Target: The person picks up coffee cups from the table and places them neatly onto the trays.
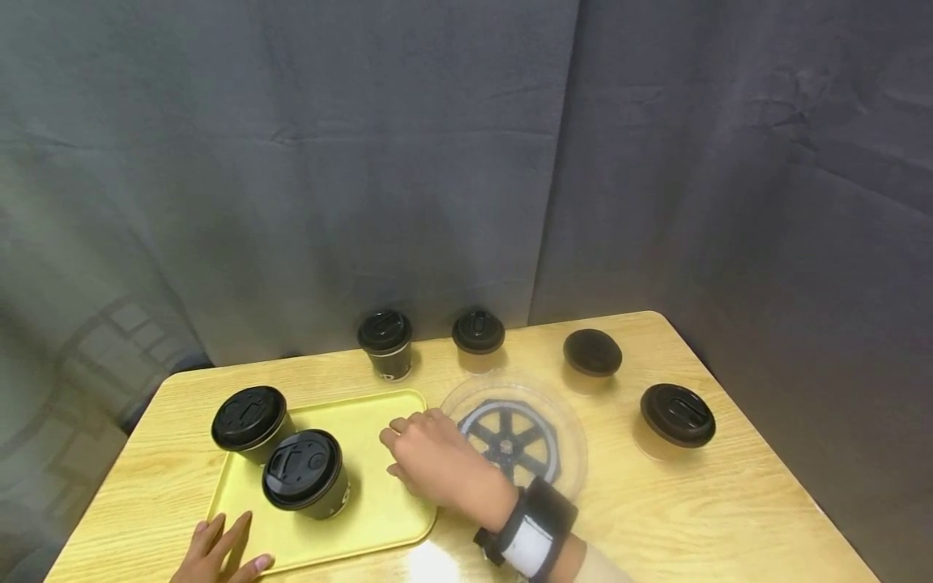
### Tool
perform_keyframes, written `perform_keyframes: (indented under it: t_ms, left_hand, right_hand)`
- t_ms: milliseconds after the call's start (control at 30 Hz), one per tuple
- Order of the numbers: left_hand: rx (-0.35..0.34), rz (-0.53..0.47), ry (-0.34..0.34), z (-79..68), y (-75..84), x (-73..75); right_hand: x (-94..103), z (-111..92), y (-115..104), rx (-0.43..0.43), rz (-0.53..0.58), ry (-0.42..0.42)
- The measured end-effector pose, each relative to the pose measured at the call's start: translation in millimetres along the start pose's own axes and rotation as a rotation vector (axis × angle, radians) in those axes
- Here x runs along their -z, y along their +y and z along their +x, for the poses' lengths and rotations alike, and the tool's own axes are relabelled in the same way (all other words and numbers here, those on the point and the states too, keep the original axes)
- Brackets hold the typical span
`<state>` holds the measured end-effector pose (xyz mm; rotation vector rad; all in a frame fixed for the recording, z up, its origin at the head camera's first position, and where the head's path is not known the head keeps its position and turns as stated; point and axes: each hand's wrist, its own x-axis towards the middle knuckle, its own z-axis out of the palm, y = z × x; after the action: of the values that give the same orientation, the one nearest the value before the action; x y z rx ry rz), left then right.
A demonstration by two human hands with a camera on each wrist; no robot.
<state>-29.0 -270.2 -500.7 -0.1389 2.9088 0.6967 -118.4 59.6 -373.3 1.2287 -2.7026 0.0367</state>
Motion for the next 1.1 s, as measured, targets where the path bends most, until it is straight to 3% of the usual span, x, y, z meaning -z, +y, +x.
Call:
perform_keyframes:
  t_ms: [167,400,700,933,1100]
  left_hand:
    - [0.016,-0.01,-0.047,1.6,1.2,3.4]
    - [-0.025,0.004,-0.004,-0.1,2.5,3.9]
    - [-0.008,0.015,-0.019,0.6,2.6,2.9]
    - [-0.032,0.021,0.047,-1.5,-0.6,-2.3]
    - [-0.034,0.019,0.042,0.6,-3.3,-3.9]
  right_hand:
    - [6.9,6,11,-0.047,-0.009,-0.006]
    - [12.1,16,24,-0.056,-0.029,0.019]
    - [18.2,26,32,-0.076,0.046,0.03]
    - [19.2,33,39,-0.08,0.083,0.049]
    - [16.7,37,45,-0.075,0.085,0.07]
